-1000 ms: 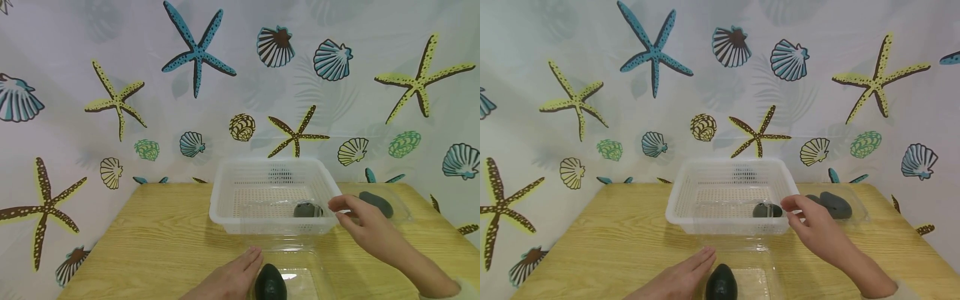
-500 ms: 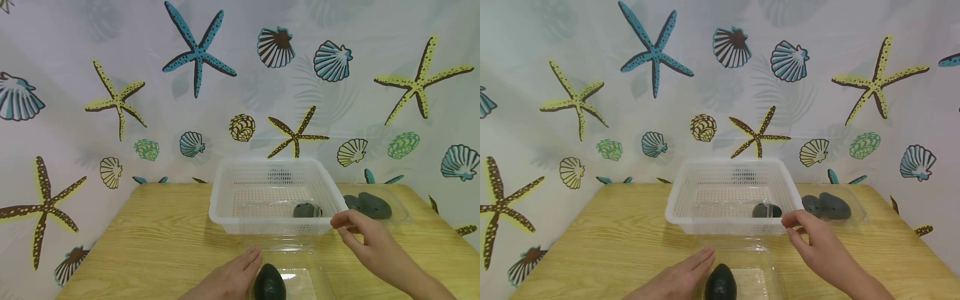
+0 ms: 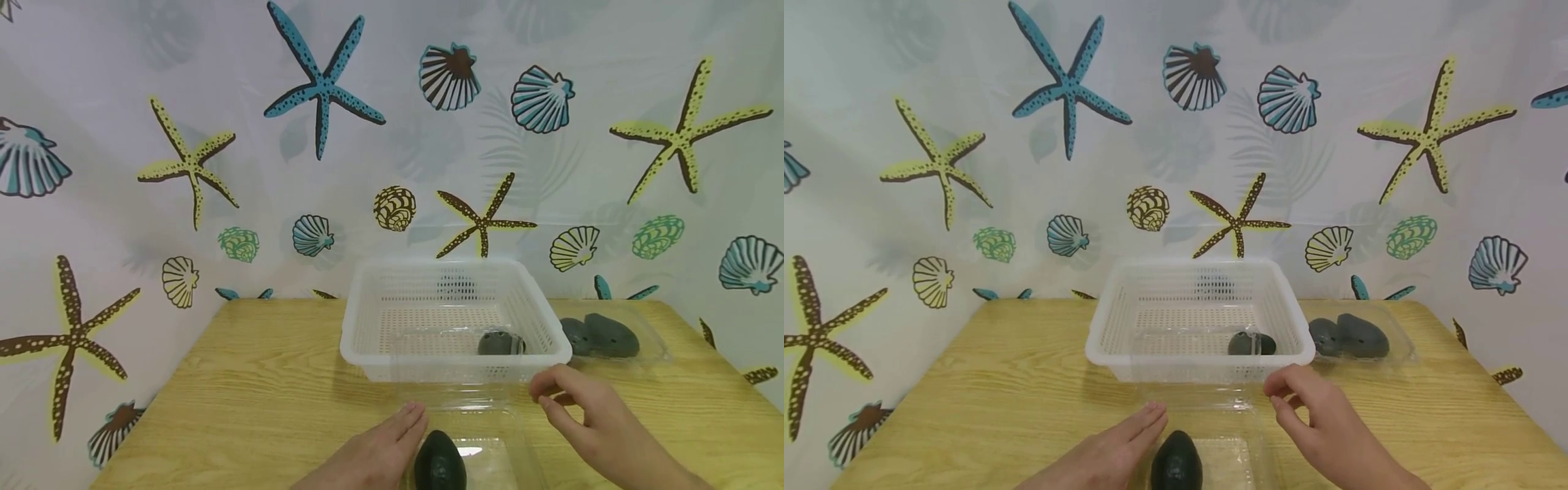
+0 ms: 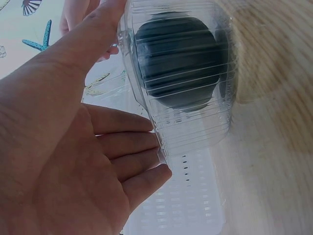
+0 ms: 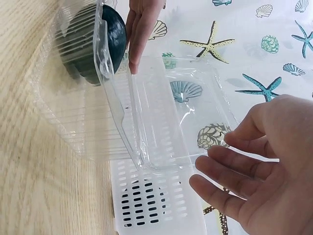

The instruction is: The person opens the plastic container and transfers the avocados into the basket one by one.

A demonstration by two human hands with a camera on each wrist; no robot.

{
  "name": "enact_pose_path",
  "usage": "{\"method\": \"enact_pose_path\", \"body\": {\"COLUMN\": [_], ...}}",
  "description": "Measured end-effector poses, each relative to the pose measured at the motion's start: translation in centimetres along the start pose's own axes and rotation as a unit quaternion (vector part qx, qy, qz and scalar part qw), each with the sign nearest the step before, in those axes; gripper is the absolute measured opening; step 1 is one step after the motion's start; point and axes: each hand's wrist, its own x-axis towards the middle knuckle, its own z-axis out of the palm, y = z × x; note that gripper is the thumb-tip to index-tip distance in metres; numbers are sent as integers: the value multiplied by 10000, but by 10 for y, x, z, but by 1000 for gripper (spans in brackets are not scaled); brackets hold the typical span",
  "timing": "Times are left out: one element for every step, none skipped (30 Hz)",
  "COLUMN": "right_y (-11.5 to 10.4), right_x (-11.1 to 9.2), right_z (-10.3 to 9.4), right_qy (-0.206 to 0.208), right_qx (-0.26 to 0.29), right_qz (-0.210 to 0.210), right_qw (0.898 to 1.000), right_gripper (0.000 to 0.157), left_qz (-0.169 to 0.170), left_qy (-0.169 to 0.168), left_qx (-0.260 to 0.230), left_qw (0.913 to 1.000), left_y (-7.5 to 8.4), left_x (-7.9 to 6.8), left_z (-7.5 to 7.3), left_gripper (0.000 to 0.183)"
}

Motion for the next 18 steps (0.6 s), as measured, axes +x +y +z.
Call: {"method": "enact_pose_path", "body": {"right_y": [-1, -2, -3, -4, -5, -6, -7, -7, -7, -7, -7, -7, -7, -7, -7, -8, -9, -9], "right_x": [0, -1, -1, -1, -2, -2, -2, -2, -2, -2, -2, -2, -2, -2, -2, -1, -2, -2], "right_z": [2, 4, 5, 7, 9, 11, 13, 16, 18, 21, 24, 27, 30, 32, 35, 37, 39, 40], "right_qy": [0, -12, -31, -54, -138, -203, -256, -297, -345, -378, -400, -388, -396, -427, -486, -534, -634, -723], "right_qx": [34, 91, 157, 222, 316, 387, 464, 537, 604, 670, 735, 786, 840, 888, 941, 962, 979, 969], "right_qz": [-115, -208, -278, -344, -346, -332, -313, -358, -427, -505, -591, -733, -855, -938, -943, -940, -876, -830], "right_qw": [9999, 9997, 9995, 9991, 9988, 9985, 9981, 9975, 9967, 9958, 9947, 9935, 9920, 9907, 9899, 9895, 9893, 9892], "right_gripper": [32, 33, 34, 35, 34, 34, 34, 33, 34, 34, 34, 35, 36, 35, 34, 33, 31, 29], "left_qz": [-22, -32, -36, -31, -14, -19, 1, 20, 38, 51, 63, 66, 69, 51, 50, 44, 44, 35], "left_qy": [-30, -54, -64, -59, -48, -56, -49, -37, -21, -10, -7, -3, 3, -8, -6, -10, -9, -10], "left_qx": [-35, -58, -78, -81, -89, -97, -104, -98, -101, -93, -101, -86, -77, -80, -68, -54, -40, -34], "left_qw": [10000, 10000, 9999, 9999, 9999, 9999, 9999, 9999, 9999, 9999, 9999, 9999, 9999, 10000, 10000, 10000, 10000, 10000], "left_y": [0, 0, 0, 0, 0, 0, 0, 0, 0, -1, -1, -1, -1, -1, -1, 0, 0, 0], "left_x": [0, 0, 0, -1, -1, -1, -1, -1, -1, -1, -1, -1, -1, -1, -1, -1, -1, -1], "left_z": [0, -1, -1, -1, -1, -1, -1, -1, -1, -1, -1, -1, -1, -2, -2, -2, -2, -2], "left_gripper": [99, 99, 98, 98, 97, 97, 97, 97, 97, 97, 98, 98, 98, 98, 98, 98, 98, 98]}}
